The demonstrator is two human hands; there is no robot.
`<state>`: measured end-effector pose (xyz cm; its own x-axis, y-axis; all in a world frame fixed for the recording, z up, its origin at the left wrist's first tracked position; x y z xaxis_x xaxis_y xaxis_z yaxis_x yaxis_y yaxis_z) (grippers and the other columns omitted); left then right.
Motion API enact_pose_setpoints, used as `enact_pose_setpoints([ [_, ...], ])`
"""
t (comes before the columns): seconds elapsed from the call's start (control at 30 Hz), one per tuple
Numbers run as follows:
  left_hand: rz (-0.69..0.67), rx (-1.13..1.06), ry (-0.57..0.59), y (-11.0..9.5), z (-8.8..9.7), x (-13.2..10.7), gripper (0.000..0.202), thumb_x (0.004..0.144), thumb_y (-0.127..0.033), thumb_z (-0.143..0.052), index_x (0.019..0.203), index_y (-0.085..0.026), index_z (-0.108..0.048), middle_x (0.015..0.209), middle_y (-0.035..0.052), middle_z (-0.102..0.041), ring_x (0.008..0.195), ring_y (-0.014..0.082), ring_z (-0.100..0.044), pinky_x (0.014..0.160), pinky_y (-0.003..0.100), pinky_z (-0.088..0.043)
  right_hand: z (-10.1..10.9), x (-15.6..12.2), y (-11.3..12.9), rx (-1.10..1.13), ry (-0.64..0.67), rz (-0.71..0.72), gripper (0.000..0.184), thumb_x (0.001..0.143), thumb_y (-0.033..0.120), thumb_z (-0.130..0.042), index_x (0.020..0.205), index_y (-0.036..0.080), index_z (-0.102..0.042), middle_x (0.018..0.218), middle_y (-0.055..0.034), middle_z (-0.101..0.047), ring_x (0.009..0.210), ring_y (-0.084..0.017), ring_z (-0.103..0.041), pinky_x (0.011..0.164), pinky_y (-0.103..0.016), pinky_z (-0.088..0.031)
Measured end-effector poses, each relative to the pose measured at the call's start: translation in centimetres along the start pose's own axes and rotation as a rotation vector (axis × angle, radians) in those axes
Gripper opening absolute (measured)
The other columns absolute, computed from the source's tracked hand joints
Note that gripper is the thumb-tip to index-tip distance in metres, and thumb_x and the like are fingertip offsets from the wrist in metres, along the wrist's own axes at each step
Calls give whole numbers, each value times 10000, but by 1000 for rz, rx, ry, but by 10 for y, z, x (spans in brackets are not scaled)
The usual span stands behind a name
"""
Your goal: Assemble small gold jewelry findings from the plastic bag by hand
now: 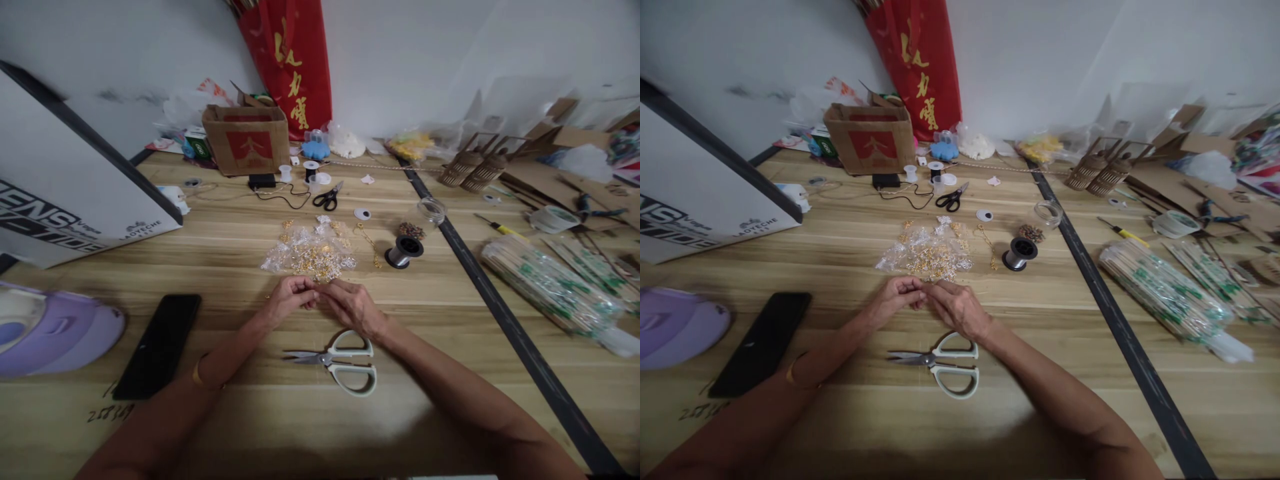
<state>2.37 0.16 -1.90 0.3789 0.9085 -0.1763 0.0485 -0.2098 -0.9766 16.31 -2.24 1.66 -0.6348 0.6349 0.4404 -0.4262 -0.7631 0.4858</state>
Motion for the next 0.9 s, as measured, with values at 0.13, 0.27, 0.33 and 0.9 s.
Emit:
enact_pose_setpoints([
  [0.13, 23, -31, 31, 2, 0, 1, 314, 603, -362, -768, 682, -105, -606, 563, -10, -600, 504, 78, -535, 526, 198, -439, 0, -1, -1, -107, 59, 44, 330, 946, 183, -414, 1266, 182, -493, 867, -72, -611, 773, -152, -585, 666, -240, -464],
  [0.27, 63, -47, 80, 4, -1, 0, 315, 591, -359, -776, 669, -105, -606, 561, -9, -604, 497, 76, -531, 524, 195, -431, 0, -2, -1, -228, 111, 104, 343, 945, 175, -407, 1281, 178, -476, 833, -57, -597, 735, -144, -555, 618, -230, -429],
  [0.33, 68, -55, 101, 5, -2, -1, 305, 600, -354, -771, 667, -106, -605, 566, -9, -603, 505, 76, -534, 528, 192, -429, 0, -2, 0, -263, 128, 127, 319, 947, 173, -409, 1254, 176, -494, 829, -54, -596, 733, -140, -548, 610, -227, -415],
  [0.9, 88, -66, 150, 5, -3, -1, 285, 638, -358, -754, 672, -101, -634, 607, 17, -638, 532, 81, -555, 546, 194, -442, 1, -2, -2, -137, 15, 62, 172, 938, 169, -407, 1007, 152, -564, 790, -53, -607, 685, -130, -563, 598, -222, -412],
])
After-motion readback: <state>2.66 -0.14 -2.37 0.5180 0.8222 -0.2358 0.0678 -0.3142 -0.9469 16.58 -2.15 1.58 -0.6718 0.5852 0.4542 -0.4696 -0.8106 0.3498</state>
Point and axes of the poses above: each hand's wrist, its own x-axis towards the middle knuckle, its own z-axis out of the back of the hand, y = z × x, the point moved 5 cm from there along x, towards the middle knuckle
